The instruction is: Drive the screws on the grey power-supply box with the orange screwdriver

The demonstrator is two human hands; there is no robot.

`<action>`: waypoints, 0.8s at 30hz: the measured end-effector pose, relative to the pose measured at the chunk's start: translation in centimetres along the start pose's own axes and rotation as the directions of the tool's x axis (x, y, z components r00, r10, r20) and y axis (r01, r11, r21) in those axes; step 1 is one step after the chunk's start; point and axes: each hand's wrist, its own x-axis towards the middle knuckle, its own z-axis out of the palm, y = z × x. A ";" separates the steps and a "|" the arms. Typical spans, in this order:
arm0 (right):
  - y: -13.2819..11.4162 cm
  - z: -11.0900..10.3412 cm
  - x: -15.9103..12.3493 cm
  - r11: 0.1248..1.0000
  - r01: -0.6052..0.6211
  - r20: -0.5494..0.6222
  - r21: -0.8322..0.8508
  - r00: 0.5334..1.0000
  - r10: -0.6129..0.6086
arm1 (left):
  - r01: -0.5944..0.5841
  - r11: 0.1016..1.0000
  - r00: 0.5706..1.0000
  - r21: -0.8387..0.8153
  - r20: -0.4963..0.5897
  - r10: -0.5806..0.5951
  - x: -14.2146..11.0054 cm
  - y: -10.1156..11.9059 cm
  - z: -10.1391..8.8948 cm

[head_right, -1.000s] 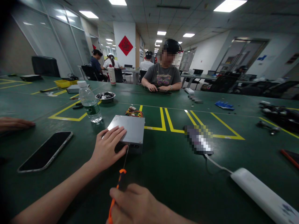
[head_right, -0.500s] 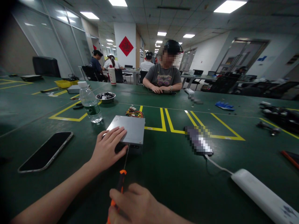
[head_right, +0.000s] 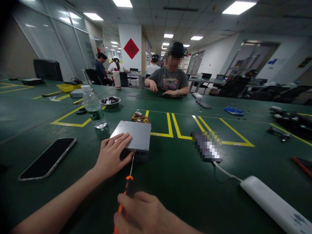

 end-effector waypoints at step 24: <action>0.6 2.1 -1.6 0.997 0.053 -0.007 -0.057 0.999 -0.054 | 0.000 1.000 1.000 -0.005 -0.006 0.000 0.0 0.0 0.1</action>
